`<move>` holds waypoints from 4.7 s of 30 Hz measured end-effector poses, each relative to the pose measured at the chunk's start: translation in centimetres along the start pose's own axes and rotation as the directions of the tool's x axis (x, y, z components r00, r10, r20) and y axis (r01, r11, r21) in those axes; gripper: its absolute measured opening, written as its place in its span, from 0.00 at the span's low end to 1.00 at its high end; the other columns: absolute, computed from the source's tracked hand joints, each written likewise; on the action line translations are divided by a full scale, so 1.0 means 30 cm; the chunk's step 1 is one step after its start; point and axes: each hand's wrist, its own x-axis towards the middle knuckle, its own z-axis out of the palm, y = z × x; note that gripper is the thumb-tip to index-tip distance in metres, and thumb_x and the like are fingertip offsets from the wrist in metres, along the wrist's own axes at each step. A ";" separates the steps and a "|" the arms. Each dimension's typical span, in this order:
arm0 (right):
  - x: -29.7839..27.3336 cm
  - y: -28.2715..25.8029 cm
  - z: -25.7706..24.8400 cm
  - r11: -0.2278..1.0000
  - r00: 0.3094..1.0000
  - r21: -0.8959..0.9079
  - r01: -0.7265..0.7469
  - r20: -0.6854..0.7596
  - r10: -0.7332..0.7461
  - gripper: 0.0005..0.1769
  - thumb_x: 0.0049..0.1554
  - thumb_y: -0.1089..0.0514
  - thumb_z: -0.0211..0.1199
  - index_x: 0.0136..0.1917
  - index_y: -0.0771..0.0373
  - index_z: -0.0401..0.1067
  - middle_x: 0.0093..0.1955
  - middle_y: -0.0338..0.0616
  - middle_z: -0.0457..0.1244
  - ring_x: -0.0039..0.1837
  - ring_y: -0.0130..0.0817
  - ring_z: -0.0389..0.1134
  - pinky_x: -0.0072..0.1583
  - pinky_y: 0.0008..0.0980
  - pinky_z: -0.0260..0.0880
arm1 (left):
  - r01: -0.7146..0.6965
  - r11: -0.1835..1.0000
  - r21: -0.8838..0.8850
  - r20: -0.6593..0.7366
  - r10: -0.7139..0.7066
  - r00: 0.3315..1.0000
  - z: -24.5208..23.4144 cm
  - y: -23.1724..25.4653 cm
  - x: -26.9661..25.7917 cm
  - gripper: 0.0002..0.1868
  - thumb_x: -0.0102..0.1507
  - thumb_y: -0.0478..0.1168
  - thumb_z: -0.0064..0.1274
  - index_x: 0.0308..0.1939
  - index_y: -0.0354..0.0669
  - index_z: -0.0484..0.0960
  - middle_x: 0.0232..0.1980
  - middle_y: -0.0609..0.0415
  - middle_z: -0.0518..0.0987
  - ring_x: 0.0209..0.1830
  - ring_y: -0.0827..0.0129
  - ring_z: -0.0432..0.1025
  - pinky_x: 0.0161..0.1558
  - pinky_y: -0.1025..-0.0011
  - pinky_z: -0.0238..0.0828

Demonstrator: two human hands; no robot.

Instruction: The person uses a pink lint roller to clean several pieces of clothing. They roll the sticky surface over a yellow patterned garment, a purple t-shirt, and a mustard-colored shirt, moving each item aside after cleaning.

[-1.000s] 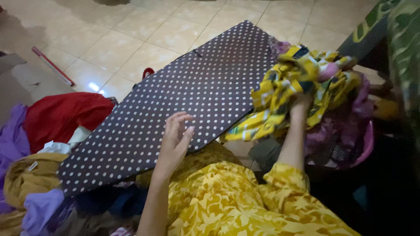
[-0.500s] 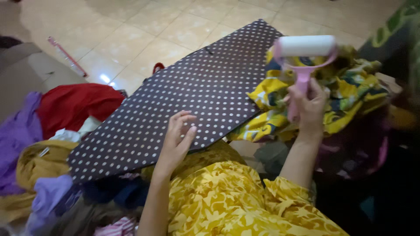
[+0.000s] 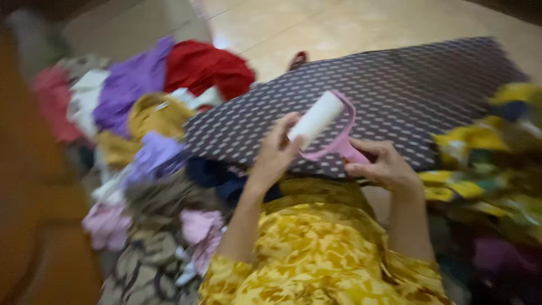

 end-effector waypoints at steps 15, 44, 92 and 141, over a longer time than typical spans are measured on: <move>0.241 -0.018 0.200 0.940 0.982 -0.286 -0.188 -0.086 0.170 0.33 0.53 0.61 0.69 0.73 0.64 0.70 0.34 0.39 0.67 0.28 0.20 0.54 0.28 0.24 0.51 | 0.149 0.953 0.263 -0.439 -0.020 0.898 -0.514 -0.200 -0.117 0.14 0.68 0.41 0.53 0.54 0.39 0.83 0.48 0.53 0.84 0.47 0.67 0.77 0.53 0.69 0.73; 0.239 0.053 0.200 0.996 0.985 0.027 -0.081 -0.148 0.085 0.33 0.54 0.59 0.66 0.71 0.66 0.65 0.42 0.37 0.63 0.38 0.24 0.64 0.35 0.24 0.65 | -0.272 0.962 -0.009 -0.538 0.224 0.812 -0.493 0.026 -0.057 0.24 0.69 0.43 0.52 0.68 0.44 0.72 0.63 0.52 0.78 0.62 0.64 0.74 0.65 0.64 0.72; 0.144 -0.074 0.004 0.958 0.838 0.190 0.214 -0.540 -0.080 0.33 0.52 0.60 0.70 0.67 0.65 0.58 0.53 0.45 0.65 0.45 0.30 0.72 0.43 0.28 0.75 | -0.048 0.992 0.119 -0.110 0.061 0.992 -0.093 0.040 -0.163 0.25 0.56 0.19 0.42 0.53 0.38 0.79 0.66 0.44 0.71 0.40 0.61 0.81 0.42 0.69 0.83; 0.385 -0.098 0.323 0.820 0.968 -0.521 0.235 0.048 -0.246 0.27 0.61 0.44 0.62 0.69 0.57 0.72 0.63 0.46 0.69 0.56 0.31 0.74 0.59 0.33 0.72 | -0.053 0.905 0.423 0.299 -0.084 0.951 -0.195 -0.017 -0.243 0.10 0.59 0.32 0.59 0.45 0.35 0.83 0.42 0.44 0.82 0.45 0.53 0.76 0.49 0.63 0.71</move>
